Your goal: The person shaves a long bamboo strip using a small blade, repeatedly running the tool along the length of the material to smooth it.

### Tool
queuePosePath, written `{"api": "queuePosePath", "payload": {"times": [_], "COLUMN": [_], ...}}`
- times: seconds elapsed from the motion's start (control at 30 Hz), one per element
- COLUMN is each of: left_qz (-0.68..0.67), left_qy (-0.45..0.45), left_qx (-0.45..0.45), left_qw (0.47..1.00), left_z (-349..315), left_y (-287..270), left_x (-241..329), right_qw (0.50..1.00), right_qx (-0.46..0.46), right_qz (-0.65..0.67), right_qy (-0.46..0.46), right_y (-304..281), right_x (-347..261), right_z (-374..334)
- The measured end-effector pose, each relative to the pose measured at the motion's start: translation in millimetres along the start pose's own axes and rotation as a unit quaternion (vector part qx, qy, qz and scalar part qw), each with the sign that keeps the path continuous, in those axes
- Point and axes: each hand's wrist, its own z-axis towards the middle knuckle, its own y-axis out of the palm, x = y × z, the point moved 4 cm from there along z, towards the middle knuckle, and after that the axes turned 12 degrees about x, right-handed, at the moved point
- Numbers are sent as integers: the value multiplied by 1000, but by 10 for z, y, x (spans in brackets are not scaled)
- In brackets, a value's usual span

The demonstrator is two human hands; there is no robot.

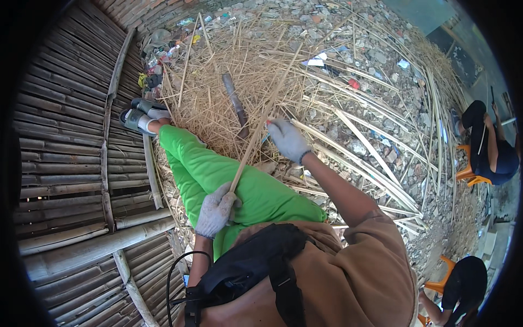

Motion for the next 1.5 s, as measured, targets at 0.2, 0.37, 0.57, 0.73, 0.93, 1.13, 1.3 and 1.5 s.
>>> {"api": "queuePosePath", "payload": {"times": [0.2,0.37,0.57,0.73,0.93,1.13,1.3,1.5], "left_qz": [19,80,104,128,148,181,166,144], "left_qy": [3,45,66,97,141,181,139,173], "left_qx": [12,49,59,75,97,101,82,100], "left_qw": [1000,995,991,984,974,961,973,969], "left_z": [45,26,3,8,-36,-41,-64,-40], "left_y": [43,62,62,100,72,115,55,112], "left_x": [37,34,107,20,38,41,45,-29], "right_qw": [980,967,959,962,964,963,955,966], "right_qx": [-109,-78,-91,-97,-102,-91,-114,-42], "right_qz": [-140,-195,-238,-231,-204,-233,-217,-216], "right_qy": [-94,-142,-124,-109,-138,-105,-170,-134], "right_y": [-23,-29,-205,-207,-166,-160,-79,-119], "right_x": [-542,-536,-341,-498,-355,-228,-221,-3], "right_z": [-490,-426,-120,-295,-183,2,-173,107]}}
